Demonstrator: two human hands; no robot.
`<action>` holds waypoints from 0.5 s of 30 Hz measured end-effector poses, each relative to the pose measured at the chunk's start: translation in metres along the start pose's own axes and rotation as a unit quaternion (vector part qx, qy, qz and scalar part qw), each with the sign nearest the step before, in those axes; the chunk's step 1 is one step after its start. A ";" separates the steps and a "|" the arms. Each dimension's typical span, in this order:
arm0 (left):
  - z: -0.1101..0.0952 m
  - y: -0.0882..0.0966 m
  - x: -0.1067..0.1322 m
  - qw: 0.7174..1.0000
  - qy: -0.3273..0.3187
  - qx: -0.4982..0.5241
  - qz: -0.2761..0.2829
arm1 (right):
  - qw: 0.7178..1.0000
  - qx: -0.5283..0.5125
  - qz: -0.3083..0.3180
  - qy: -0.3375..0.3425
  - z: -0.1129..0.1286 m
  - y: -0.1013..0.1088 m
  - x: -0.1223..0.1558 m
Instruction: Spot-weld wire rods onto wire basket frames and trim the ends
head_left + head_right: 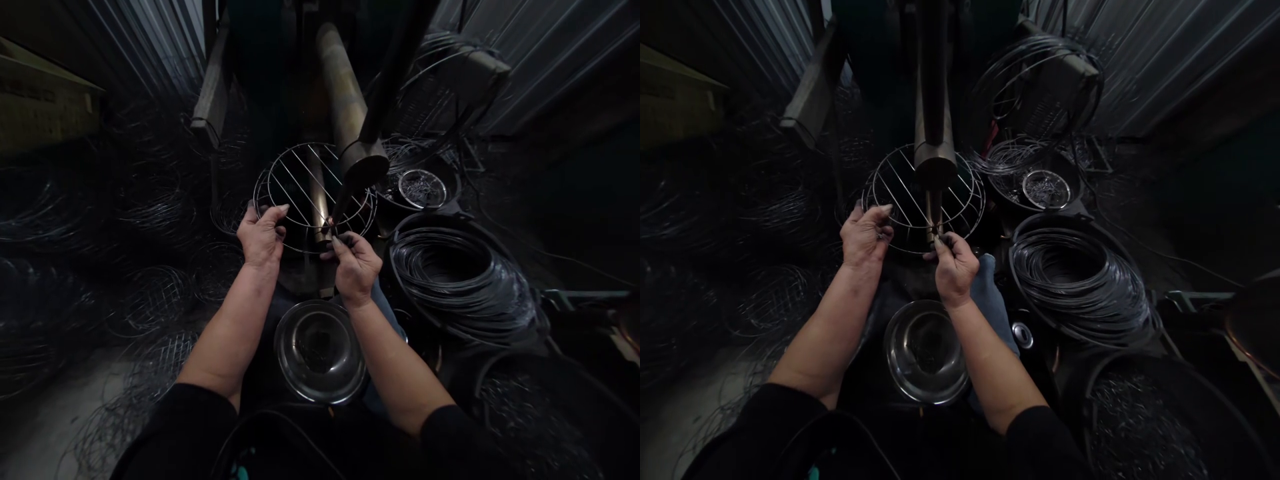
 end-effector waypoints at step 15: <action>-0.009 0.008 -0.020 0.995 0.013 -0.094 0.023 | 0.944 0.326 0.017 0.050 0.022 0.090 0.027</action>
Point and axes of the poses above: each hand's wrist, its own x-axis away from the middle knuckle, its own y-axis out of the back of the hand, z = x × y, the point moved 10 cm from there along -x, towards the middle knuckle, and after that the axes turned 5 degrees about -y, right-handed, at the moved point
